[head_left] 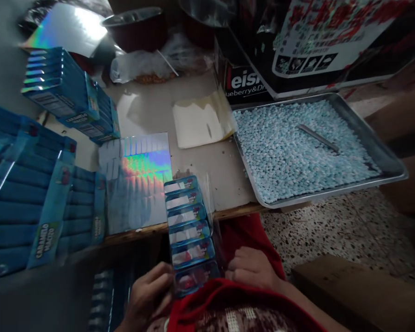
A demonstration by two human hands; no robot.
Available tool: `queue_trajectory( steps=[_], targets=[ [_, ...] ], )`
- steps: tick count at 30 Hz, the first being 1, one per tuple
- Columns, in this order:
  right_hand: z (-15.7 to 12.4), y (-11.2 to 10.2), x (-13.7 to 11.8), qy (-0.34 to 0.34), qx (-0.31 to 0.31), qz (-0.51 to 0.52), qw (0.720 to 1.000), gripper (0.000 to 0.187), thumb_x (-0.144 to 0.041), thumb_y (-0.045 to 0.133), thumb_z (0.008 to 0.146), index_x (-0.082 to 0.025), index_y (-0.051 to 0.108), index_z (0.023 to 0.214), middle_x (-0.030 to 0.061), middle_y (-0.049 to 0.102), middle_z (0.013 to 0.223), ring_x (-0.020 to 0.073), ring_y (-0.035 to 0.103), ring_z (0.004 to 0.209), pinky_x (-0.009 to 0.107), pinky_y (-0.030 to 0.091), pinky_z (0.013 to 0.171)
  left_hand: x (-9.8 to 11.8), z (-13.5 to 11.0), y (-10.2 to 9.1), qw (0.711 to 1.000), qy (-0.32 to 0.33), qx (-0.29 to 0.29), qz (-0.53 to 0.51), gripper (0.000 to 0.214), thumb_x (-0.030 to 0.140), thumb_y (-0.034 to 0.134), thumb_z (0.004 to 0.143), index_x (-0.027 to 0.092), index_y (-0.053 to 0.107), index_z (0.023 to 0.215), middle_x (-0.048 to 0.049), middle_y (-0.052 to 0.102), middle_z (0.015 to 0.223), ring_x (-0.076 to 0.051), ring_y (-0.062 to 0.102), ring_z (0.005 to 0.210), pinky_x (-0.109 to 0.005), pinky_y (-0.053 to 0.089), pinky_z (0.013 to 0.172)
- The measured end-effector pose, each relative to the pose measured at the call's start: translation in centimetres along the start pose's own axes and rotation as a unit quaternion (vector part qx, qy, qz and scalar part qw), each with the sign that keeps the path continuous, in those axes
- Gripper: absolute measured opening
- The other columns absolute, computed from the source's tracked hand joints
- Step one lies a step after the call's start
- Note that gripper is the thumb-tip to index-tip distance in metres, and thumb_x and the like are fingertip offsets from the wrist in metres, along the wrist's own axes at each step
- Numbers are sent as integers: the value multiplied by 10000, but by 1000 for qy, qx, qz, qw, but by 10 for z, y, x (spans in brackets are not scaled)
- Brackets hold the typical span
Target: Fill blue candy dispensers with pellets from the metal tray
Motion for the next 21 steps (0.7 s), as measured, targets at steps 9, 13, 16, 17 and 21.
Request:
queue_trajectory(
  steps=[9, 13, 16, 17, 21],
  targets=[
    [16, 12, 8, 205, 31, 138, 968, 723, -329, 792, 867, -261, 480, 1516, 131, 592, 1446, 261, 596, 1324, 408, 515, 1101, 35, 28, 23, 946, -160, 27, -280, 979, 505, 846, 712, 237, 386, 1533, -159, 664, 1336, -301, 707, 1118, -378, 618, 902],
    [16, 22, 9, 174, 45, 60, 982, 801, -352, 807, 856, -241, 437, 1558, 154, 580, 1482, 289, 568, 1367, 444, 495, 1137, 41, 36, 18, 990, -100, 37, -91, 703, 520, 753, 799, 183, 601, 1397, -138, 679, 1348, -328, 659, 1229, -443, 538, 1063],
    [13, 32, 9, 137, 21, 22, 990, 863, -276, 739, 900, -229, 286, 1633, 160, 533, 1536, 284, 548, 1394, 436, 500, 1138, 43, 34, 17, 996, -60, 72, -9, 688, 483, 746, 816, 207, 595, 1429, -108, 665, 1390, -319, 636, 1269, -448, 498, 1113],
    [12, 35, 8, 127, 20, 10, 992, 844, -231, 692, 921, -226, 255, 1643, 161, 530, 1539, 279, 555, 1389, 429, 509, 1128, 44, 33, 18, 995, -60, 74, -14, 674, 477, 738, 828, 210, 596, 1431, -98, 682, 1367, -308, 658, 1237, -436, 511, 1098],
    [10, 48, 2, 130, 32, -26, 991, 784, -152, 592, 943, -223, 250, 1646, 149, 553, 1519, 266, 628, 1309, 392, 562, 1063, 45, 30, 27, 995, -63, 73, -31, 444, 454, 666, 888, 198, 727, 1246, -60, 780, 1147, -277, 731, 1068, -395, 562, 1017]
  ],
)
Point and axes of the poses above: each hand's wrist, its own z-axis towards the middle knuckle, its own y-axis out of the palm, x = y × z, the point moved 1 cm from there along z, towards the middle knuckle
